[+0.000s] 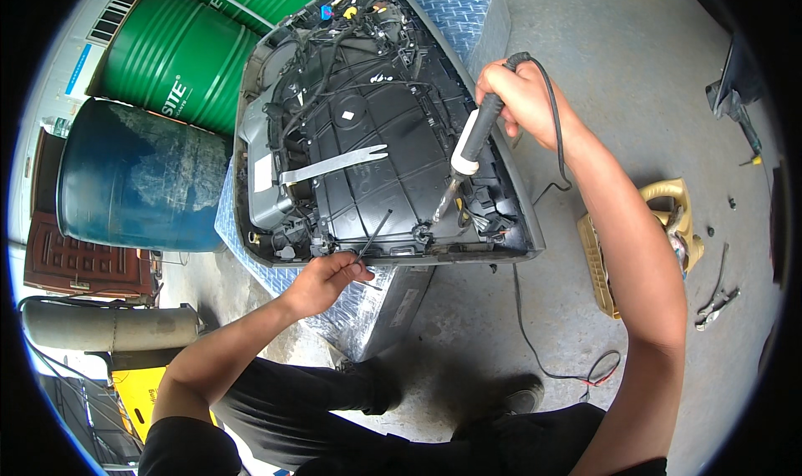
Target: The person uses a soldering iron and a metal tool to work on the interior of a car dashboard assembly. They repeatedly apply heat to specific areas while manipulating the plastic with the metal tool, likely to soften or reshape the material.
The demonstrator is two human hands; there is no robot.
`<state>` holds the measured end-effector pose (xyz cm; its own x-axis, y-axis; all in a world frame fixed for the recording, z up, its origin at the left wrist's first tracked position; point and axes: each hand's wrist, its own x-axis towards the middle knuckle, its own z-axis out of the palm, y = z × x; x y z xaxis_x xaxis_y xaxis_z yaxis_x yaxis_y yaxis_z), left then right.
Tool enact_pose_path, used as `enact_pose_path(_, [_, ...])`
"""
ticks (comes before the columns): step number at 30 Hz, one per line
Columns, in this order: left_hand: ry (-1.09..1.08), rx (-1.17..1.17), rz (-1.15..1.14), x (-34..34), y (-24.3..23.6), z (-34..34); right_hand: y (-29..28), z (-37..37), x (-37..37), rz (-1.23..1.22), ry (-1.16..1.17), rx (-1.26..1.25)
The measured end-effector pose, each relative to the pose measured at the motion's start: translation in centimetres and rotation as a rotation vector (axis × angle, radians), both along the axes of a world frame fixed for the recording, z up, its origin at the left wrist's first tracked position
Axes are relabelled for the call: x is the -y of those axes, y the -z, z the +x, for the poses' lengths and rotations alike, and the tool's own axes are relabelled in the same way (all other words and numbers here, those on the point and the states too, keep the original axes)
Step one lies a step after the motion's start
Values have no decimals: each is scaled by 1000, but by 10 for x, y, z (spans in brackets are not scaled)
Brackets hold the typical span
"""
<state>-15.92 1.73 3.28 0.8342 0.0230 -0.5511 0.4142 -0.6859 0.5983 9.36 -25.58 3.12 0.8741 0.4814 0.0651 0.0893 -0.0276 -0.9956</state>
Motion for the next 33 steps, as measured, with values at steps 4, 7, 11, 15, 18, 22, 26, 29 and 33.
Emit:
enact_pose_path(4, [-12,-3,-7,-1,1,-1,1,0,-3,18,6,-16])
enact_pose_path(7, [25,7,20,0,-2,0,6,6,-2,42,38,-10])
enact_pose_path(11, [112,3,53,-3,-2,-1,9,9,0,100,70,33])
enact_pose_path(15, [243,-15,222,3,-15,2,6,9,5,125,119,80])
enact_pose_path(18, [301,52,268,3,-23,2,2,11,7,154,145,97])
enact_pose_path(22, [323,132,266,0,-26,3,-5,7,6,227,180,79])
enact_pose_path(26, [406,267,350,-8,-25,7,-9,5,10,273,194,64])
enact_pose_path(29, [395,314,341,-13,-31,14,-19,-4,18,280,126,40])
enact_pose_path(33, [273,209,257,-10,-43,20,-28,-11,21,277,80,-8])
